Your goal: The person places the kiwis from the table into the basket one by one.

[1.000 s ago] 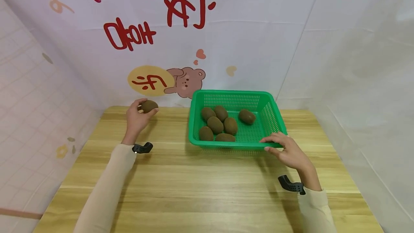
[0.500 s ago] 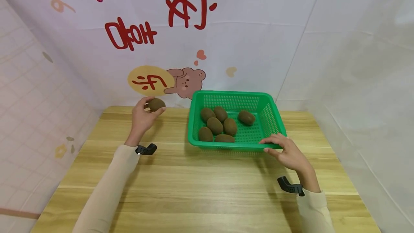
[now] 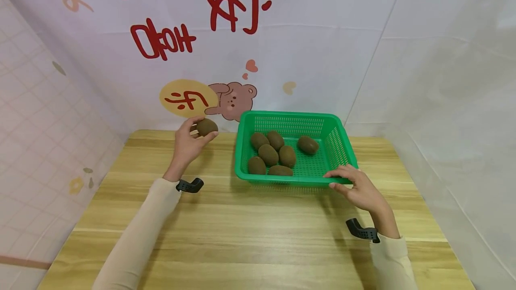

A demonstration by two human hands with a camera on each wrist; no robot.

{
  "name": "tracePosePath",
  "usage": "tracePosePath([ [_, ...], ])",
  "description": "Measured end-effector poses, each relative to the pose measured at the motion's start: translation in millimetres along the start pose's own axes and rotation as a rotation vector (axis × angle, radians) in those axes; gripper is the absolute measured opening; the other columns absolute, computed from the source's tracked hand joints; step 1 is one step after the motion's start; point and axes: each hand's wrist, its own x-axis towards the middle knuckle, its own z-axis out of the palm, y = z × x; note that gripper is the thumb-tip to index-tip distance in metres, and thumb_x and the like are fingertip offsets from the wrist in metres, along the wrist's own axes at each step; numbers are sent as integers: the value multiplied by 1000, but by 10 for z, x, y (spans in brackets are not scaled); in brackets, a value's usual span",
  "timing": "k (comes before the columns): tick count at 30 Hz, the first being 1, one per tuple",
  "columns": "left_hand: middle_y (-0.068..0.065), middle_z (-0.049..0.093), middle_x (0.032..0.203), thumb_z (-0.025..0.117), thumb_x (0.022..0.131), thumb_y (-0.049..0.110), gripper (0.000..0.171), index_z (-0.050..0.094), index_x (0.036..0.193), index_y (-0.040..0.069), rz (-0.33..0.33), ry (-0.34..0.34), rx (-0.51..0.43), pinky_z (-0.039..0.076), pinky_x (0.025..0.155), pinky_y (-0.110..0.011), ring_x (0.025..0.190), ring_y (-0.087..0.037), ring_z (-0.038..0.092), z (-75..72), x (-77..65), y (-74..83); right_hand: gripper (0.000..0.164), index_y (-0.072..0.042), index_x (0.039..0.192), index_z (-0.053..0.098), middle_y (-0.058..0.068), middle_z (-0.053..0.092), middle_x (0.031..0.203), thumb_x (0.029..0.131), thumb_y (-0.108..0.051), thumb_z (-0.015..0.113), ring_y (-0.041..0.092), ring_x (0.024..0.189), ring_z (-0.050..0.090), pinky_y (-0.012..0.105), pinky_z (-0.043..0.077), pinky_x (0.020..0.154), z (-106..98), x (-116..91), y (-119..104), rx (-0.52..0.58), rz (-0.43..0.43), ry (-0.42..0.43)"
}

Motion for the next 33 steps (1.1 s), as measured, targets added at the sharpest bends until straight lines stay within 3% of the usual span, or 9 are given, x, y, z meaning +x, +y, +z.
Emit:
tracePosePath([
  [4,-17,57,141,87,84,27,65,59,139,7,20,-14,-19,56,100,-52,124,-36,60,57,-6,58,31,-22,116,75,-8,66,107,90,-6,77,4,97,51,33,45,82,0,1,0,0,0,0],
  [10,-15,58,139,87,84,26,63,60,138,8,57,-34,-35,56,99,-51,123,-34,61,141,-29,129,28,-16,116,75,-5,67,108,91,-6,76,18,97,55,41,47,83,7,5,1,9,8,-10],
  [14,-14,59,138,87,84,25,63,60,137,7,78,-54,-41,56,99,-51,121,-33,61,193,-41,219,26,-12,117,75,-2,68,108,91,-5,76,10,98,53,43,47,84,1,9,-8,8,14,-13],
  [23,-13,59,135,86,85,23,60,61,137,8,132,-123,-64,57,99,-49,120,-30,61,328,-53,404,27,-15,117,75,-5,67,109,92,-7,75,1,99,49,44,48,84,-10,11,-8,3,25,-15],
  [33,-10,59,136,86,86,26,60,60,138,10,161,-203,-92,56,102,-46,122,-27,60,497,-98,581,27,-17,116,75,-5,68,107,91,-6,75,6,98,52,41,46,84,-5,11,-8,9,19,-10],
])
